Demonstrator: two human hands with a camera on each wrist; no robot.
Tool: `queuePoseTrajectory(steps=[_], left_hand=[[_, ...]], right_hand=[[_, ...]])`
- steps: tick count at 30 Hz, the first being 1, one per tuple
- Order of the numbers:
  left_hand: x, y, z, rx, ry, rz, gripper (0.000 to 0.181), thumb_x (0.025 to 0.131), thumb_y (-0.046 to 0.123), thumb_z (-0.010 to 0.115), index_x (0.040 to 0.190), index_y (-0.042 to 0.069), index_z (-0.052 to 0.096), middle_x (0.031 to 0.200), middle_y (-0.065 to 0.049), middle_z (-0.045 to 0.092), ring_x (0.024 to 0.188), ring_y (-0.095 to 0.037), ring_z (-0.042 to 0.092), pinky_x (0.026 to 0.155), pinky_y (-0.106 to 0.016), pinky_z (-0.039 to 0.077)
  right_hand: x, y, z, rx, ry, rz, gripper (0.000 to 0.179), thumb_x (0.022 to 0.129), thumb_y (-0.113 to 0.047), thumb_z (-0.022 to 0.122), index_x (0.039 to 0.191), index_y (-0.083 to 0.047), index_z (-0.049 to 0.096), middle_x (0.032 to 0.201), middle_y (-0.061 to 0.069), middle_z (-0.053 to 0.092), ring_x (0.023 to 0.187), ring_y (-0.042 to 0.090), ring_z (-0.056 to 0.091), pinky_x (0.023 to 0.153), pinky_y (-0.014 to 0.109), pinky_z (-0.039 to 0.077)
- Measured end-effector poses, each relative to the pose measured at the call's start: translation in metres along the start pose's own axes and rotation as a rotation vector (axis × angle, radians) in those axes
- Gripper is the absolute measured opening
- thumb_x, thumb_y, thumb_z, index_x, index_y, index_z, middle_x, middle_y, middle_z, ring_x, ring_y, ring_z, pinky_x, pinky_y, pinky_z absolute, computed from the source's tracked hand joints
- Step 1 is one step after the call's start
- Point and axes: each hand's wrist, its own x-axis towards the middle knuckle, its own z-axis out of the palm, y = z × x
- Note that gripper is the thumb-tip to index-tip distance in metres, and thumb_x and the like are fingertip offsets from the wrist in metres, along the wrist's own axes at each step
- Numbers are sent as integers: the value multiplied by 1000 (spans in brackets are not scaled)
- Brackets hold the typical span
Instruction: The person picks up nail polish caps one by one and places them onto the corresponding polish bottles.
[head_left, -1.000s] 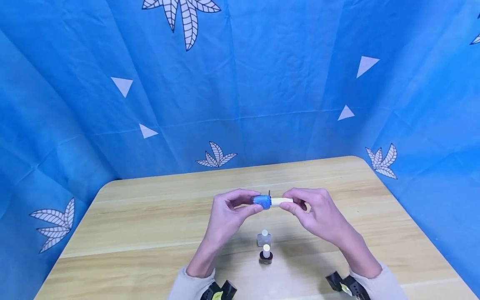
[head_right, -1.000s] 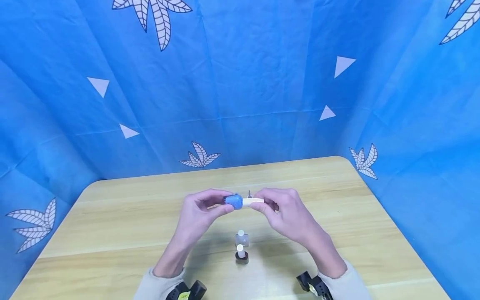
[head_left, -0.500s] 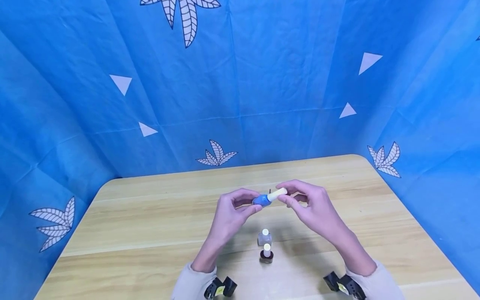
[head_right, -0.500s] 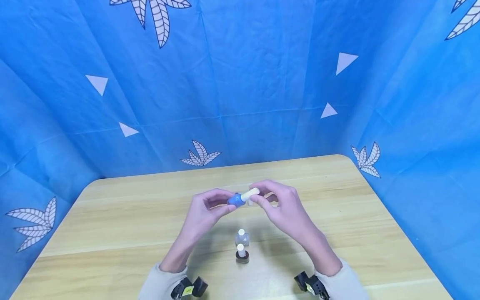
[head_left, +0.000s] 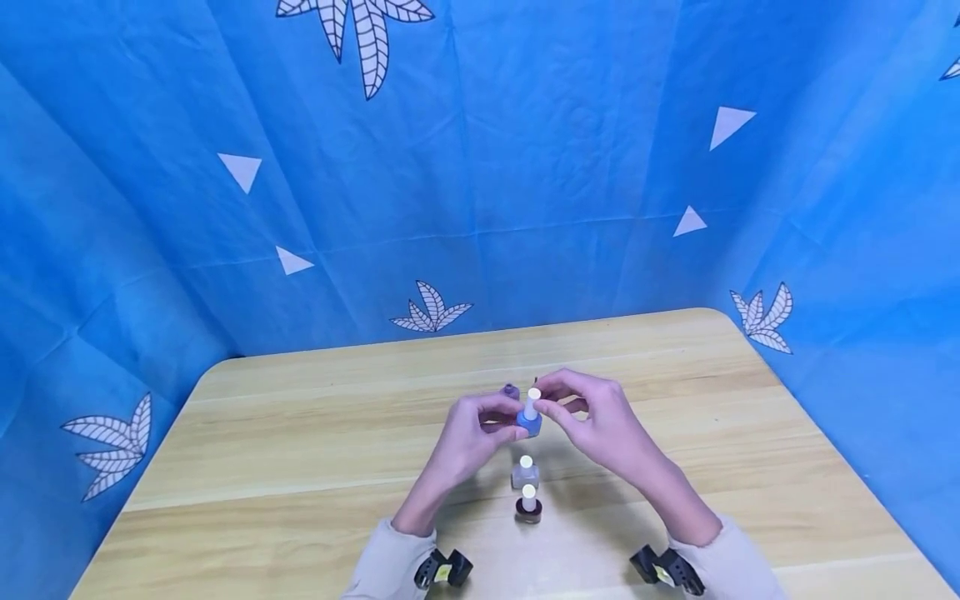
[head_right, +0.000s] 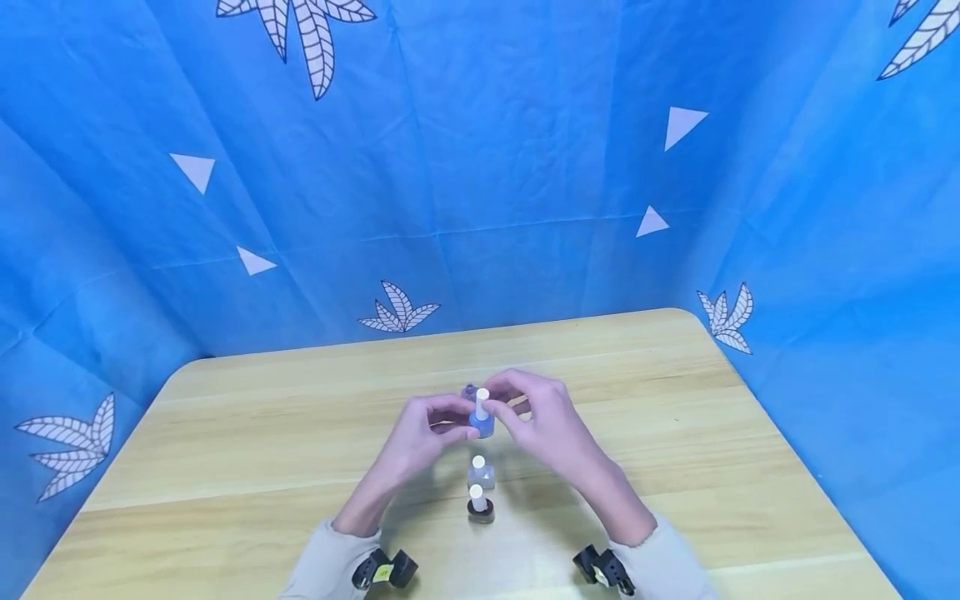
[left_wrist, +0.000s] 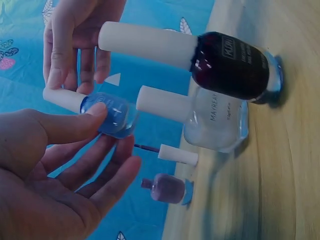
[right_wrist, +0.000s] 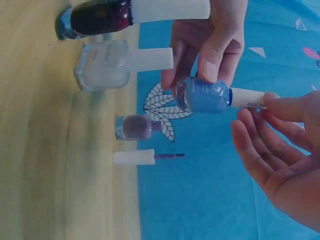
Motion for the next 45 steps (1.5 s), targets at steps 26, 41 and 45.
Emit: queuePoseTrajectory(steps=[26, 41, 45], left_hand=[[2, -29, 0, 133, -47, -127, 20, 82, -11, 79, 98, 1, 77, 92, -6, 75, 83, -17, 73, 76, -23, 61], [0, -31, 4, 199, -67, -125, 18, 81, -8, 82, 96, 2, 78, 87, -4, 75, 79, -17, 71, 72, -23, 60], [1, -33, 3, 210, -69, -135, 19, 81, -7, 82, 97, 3, 79, 87, -2, 75, 78, -14, 70, 72, -22, 60]], right_hand=[[-3, 20, 23, -39, -220, 36, 14, 91, -5, 77, 103, -13, 73, 98, -4, 73, 90, 14, 71, 78, 28, 62], [-7, 26, 22, -80, -271, 61, 12, 93, -5, 75, 103, -12, 72, 97, -3, 74, 90, 14, 71, 79, 30, 62], [-6, 25, 21, -77, -273, 66, 12, 93, -6, 74, 103, -11, 73, 96, -3, 74, 89, 14, 71, 77, 30, 62]])
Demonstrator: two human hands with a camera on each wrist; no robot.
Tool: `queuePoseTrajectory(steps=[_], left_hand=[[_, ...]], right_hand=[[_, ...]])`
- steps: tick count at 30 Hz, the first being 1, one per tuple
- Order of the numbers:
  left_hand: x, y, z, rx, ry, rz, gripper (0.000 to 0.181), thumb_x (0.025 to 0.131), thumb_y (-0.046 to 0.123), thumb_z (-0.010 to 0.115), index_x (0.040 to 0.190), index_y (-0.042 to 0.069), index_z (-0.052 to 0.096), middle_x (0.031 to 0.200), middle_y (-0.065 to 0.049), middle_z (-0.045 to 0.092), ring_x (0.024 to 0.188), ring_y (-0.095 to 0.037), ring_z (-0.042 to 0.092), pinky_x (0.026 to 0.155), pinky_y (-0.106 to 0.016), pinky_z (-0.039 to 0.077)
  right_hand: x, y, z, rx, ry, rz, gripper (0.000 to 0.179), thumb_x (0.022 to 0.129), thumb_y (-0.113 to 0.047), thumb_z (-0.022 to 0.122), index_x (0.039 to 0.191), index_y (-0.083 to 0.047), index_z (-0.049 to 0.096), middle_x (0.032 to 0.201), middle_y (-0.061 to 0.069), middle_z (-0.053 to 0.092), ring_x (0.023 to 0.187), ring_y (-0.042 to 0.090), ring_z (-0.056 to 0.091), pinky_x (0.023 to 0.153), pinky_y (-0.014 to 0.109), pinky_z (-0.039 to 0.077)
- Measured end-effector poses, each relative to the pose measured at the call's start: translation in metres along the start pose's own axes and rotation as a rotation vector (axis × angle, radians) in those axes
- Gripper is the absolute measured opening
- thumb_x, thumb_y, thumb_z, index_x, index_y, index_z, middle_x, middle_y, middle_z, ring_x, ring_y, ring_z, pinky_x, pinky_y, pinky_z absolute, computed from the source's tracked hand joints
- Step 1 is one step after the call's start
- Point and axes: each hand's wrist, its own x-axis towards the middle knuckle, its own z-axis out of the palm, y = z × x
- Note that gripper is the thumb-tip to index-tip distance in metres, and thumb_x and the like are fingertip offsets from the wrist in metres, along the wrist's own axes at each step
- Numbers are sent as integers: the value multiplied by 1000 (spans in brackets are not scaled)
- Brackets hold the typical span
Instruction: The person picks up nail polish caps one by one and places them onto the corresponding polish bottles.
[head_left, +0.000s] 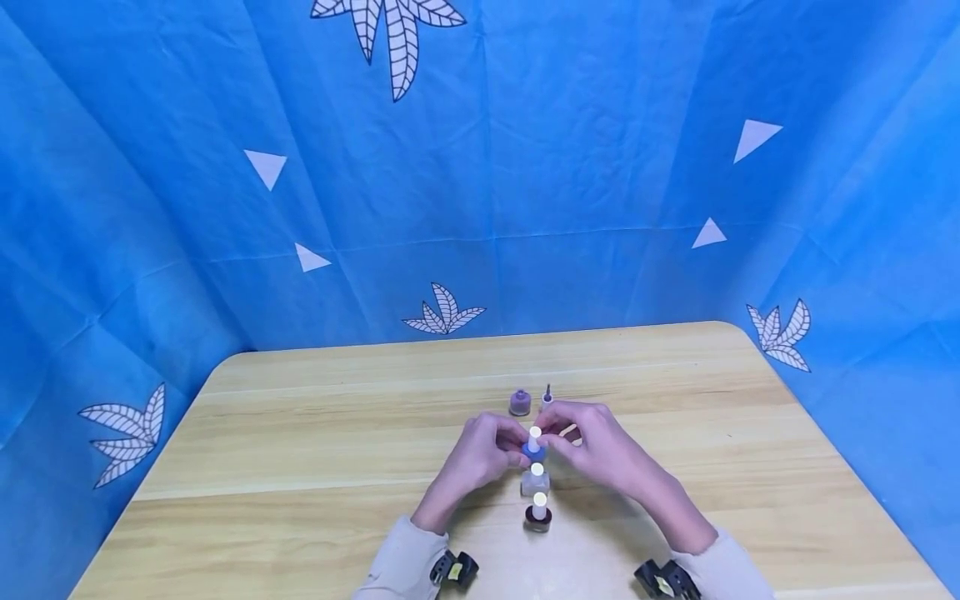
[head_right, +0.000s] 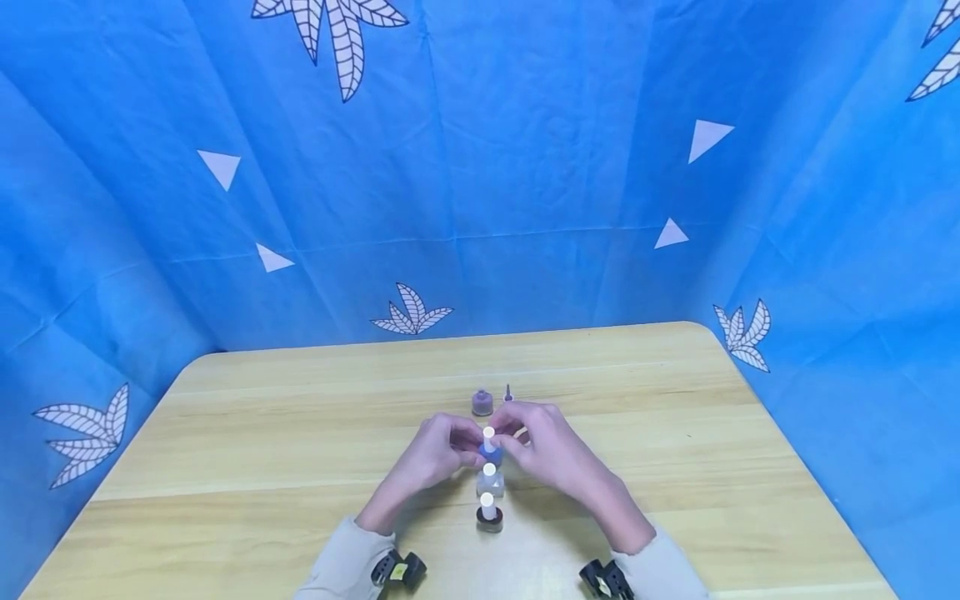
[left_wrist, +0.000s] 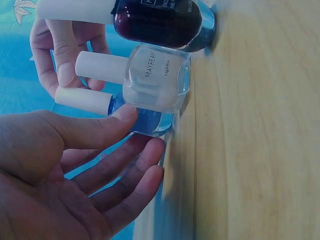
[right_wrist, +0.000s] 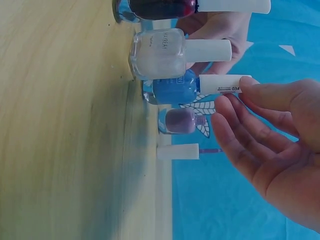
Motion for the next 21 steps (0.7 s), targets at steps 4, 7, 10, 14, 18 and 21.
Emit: queuePoseTrajectory(steps=[4, 7, 10, 14, 18, 21], left_hand=[[1, -2, 0, 11, -3, 1, 20, 82, -8, 81, 97, 4, 78, 87, -2, 75, 78, -13, 70, 70, -22, 60], [1, -3, -1, 4, -16, 1, 21, 81, -9, 81, 98, 3, 78, 87, -3, 74, 78, -15, 70, 69, -22, 60], [1, -4, -2, -10, -28, -6, 23, 81, -12, 79, 99, 2, 77, 88, -5, 74, 80, -16, 70, 71, -23, 61], [1, -6, -7, 6, -7, -33, 26, 80, -14, 77, 101, 1, 76, 93, -7, 74, 83, -17, 70, 74, -24, 61], [1, -7, -13, 42, 26, -56, 25, 82, -11, 77, 104, 1, 75, 96, -5, 74, 85, -16, 69, 78, -26, 60], [1, -9, -16, 66, 49, -48, 23, 84, -6, 78, 105, 2, 75, 96, -4, 74, 86, -15, 68, 81, -29, 60]], right_hand=[[0, 0, -1, 2, -3, 0, 11, 93, -6, 74, 103, -11, 73, 96, -3, 74, 89, 14, 71, 77, 29, 62], [0, 0, -2, 4, -7, 2, 12, 94, -7, 74, 105, -12, 73, 97, -3, 74, 89, 13, 71, 77, 28, 62], [-1, 0, -5, 4, 12, -8, 13, 94, -8, 74, 106, -10, 74, 98, -2, 75, 88, 13, 71, 76, 28, 62], [-1, 2, -14, 3, 94, -11, 12, 93, -9, 75, 105, -10, 75, 98, -1, 76, 86, 12, 71, 74, 28, 63], [-1, 5, -23, -2, 174, 9, 10, 93, -10, 76, 103, -10, 75, 96, -3, 76, 84, 11, 71, 72, 29, 63], [-1, 10, -27, -7, 202, 16, 10, 93, -9, 76, 103, -11, 74, 95, -4, 75, 84, 12, 71, 73, 31, 63]])
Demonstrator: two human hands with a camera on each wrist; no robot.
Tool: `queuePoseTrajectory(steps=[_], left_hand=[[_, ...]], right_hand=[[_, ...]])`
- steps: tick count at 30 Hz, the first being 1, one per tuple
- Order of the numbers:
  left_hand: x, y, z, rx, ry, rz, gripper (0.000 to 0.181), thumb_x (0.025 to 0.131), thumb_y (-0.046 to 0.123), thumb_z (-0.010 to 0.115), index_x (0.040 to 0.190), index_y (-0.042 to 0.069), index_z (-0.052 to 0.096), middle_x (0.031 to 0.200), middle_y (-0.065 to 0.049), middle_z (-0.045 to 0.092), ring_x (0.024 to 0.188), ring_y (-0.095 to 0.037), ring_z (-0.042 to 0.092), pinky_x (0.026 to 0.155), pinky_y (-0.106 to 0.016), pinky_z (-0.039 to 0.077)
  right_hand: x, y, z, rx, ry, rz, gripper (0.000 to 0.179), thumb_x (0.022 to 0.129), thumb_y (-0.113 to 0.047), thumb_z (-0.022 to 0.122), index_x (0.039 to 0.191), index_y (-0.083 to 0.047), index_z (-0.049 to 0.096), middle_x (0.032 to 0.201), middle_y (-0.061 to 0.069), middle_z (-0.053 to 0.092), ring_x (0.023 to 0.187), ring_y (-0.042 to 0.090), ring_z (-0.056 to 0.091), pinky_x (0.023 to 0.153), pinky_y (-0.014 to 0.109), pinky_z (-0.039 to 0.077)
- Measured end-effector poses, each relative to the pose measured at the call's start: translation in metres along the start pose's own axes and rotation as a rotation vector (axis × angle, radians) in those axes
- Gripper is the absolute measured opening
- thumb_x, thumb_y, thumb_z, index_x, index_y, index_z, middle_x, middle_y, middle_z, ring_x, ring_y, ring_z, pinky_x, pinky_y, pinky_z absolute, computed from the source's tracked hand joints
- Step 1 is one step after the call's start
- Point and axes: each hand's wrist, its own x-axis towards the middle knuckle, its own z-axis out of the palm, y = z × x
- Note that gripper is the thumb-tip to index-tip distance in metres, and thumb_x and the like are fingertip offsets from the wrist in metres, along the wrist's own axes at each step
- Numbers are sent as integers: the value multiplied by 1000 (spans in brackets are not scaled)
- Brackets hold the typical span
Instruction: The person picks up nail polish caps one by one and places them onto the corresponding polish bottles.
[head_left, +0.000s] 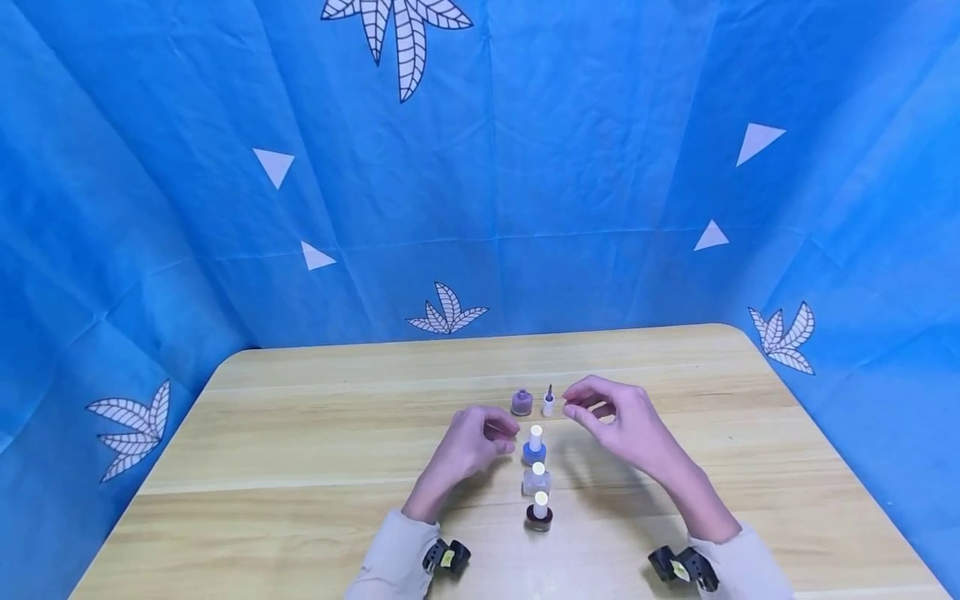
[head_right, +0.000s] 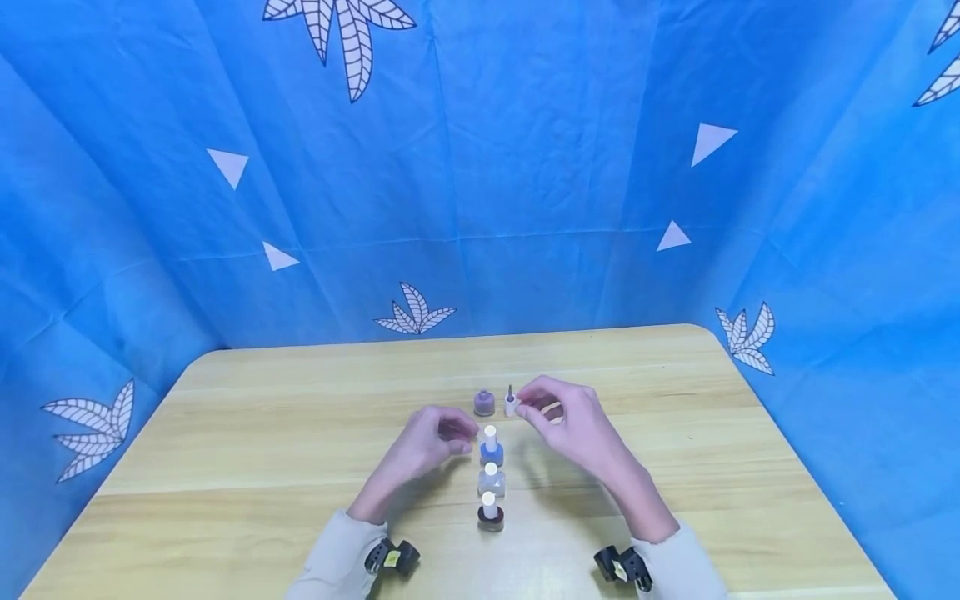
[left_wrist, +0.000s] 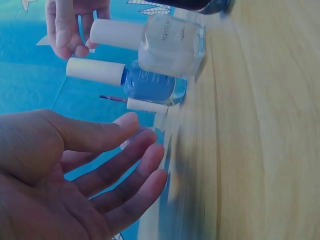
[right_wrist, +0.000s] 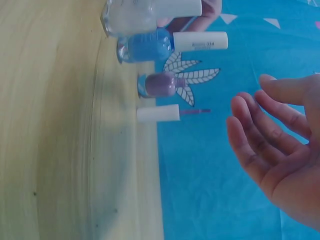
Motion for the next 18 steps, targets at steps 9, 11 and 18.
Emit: queuePoseTrajectory(steps=[9, 11, 18], left_hand=[[9, 0, -7, -12, 101, 12, 23, 85, -4, 78, 107, 3, 75, 99, -6, 74, 89, -18, 69, 87, -35, 60], [12, -1, -8, -30, 125, 12, 24, 86, -4, 77, 108, 2, 75, 101, -8, 75, 90, -19, 70, 89, -37, 60], [22, -10, -13, -126, 200, -17, 27, 85, -9, 75, 111, -2, 74, 107, -18, 74, 93, -25, 71, 90, -39, 60]], right_hand=[[6, 11, -8, 22, 41, 19, 15, 93, -7, 76, 108, -10, 73, 102, 3, 76, 91, 17, 71, 78, 34, 63], [7, 13, -10, 34, 44, 36, 16, 93, -8, 76, 109, -9, 73, 104, 5, 75, 93, 19, 71, 79, 35, 63], [11, 25, -8, 79, 13, 93, 23, 94, -8, 75, 116, -8, 69, 109, 9, 73, 98, 23, 70, 84, 40, 62]])
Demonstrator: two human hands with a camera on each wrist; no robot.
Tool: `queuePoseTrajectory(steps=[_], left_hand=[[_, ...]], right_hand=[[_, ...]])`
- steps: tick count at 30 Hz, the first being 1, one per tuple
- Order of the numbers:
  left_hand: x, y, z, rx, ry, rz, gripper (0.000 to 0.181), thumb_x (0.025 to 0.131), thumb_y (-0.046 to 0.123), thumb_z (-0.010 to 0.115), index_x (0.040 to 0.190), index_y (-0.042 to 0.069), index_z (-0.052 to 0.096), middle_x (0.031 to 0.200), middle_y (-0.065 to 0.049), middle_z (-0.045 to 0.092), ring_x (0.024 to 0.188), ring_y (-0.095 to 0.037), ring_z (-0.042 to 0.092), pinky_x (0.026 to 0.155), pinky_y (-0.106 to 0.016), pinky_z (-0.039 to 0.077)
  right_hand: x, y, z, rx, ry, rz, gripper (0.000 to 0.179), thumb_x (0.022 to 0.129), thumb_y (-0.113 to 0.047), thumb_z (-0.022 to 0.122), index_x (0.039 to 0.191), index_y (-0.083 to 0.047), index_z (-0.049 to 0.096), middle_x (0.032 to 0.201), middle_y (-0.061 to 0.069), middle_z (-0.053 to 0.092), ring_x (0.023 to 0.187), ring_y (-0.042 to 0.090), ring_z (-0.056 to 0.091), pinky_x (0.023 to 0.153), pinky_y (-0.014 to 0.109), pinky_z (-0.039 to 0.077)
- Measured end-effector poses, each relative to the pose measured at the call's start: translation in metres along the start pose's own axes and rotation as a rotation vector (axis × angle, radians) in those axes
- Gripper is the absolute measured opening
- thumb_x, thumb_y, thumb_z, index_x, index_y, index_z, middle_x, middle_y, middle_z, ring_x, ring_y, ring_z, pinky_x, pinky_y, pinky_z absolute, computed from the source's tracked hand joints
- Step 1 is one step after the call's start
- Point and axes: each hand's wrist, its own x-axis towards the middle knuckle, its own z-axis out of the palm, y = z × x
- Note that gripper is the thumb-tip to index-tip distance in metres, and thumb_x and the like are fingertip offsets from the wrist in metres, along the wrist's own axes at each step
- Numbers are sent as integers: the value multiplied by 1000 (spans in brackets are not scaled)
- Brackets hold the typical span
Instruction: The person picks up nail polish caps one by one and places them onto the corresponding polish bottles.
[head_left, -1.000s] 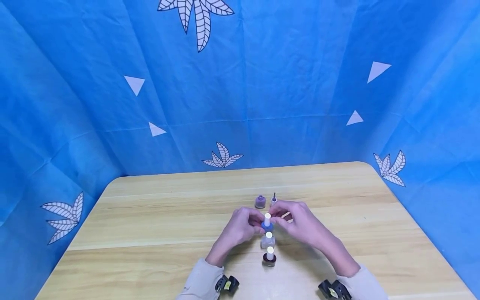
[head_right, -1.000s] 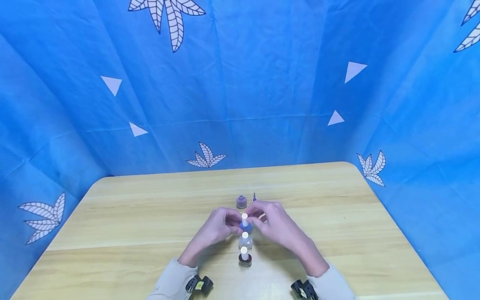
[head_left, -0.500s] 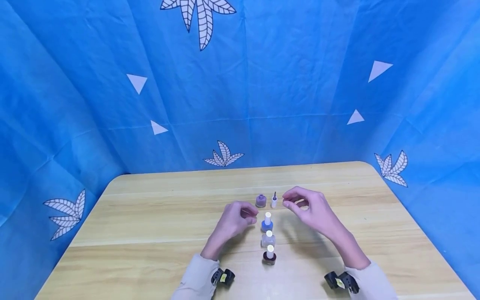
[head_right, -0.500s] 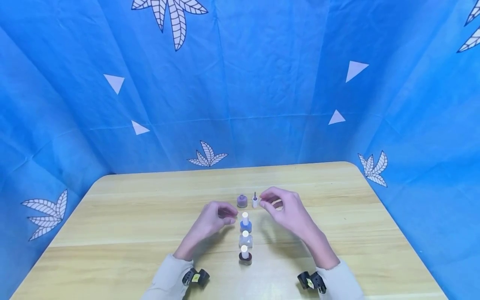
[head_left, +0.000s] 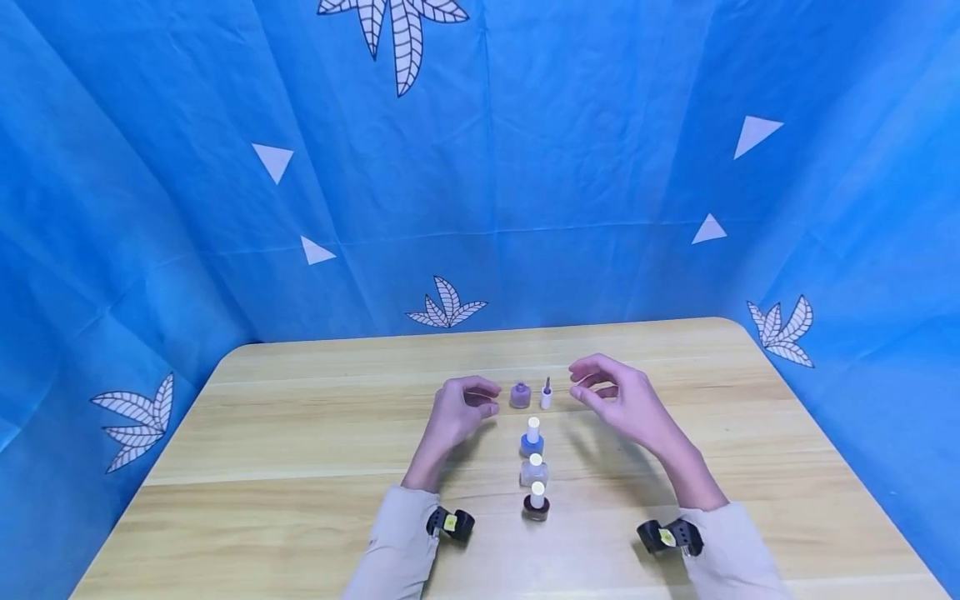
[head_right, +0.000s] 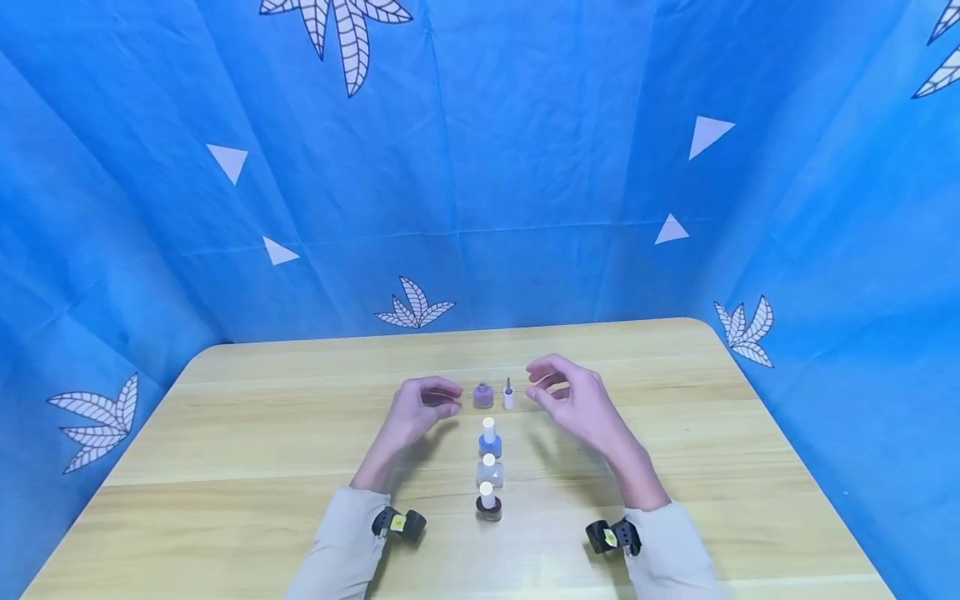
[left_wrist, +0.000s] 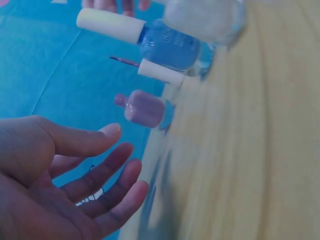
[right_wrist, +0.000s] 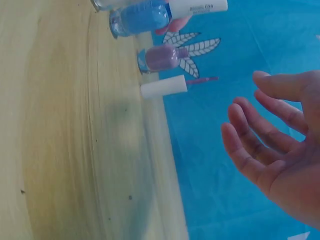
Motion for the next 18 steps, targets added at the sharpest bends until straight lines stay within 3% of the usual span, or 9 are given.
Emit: queuePoseTrajectory(steps=[6, 11, 18], left_hand=[[10, -5, 0, -80, -9, -18, 34, 84, -8, 76, 117, -3, 70, 116, -22, 71, 101, -31, 70, 92, -39, 60], [17, -9, 2, -179, -32, -41, 48, 83, -8, 78, 128, 0, 64, 125, -18, 66, 115, -37, 63, 99, -41, 56], [24, -16, 7, -299, -28, -12, 49, 82, -8, 77, 128, -3, 62, 126, -19, 64, 120, -41, 60, 101, -41, 55]], right_hand=[[7, 11, 5, 38, -24, 29, 30, 93, -3, 74, 122, -4, 65, 115, 15, 70, 102, 30, 69, 90, 44, 61], [10, 18, 8, 65, -68, 55, 38, 94, -3, 72, 130, -3, 60, 124, 19, 65, 112, 41, 64, 98, 50, 57], [14, 22, 16, 122, -67, 110, 42, 94, -3, 72, 132, -3, 57, 129, 21, 61, 119, 43, 60, 102, 48, 54]])
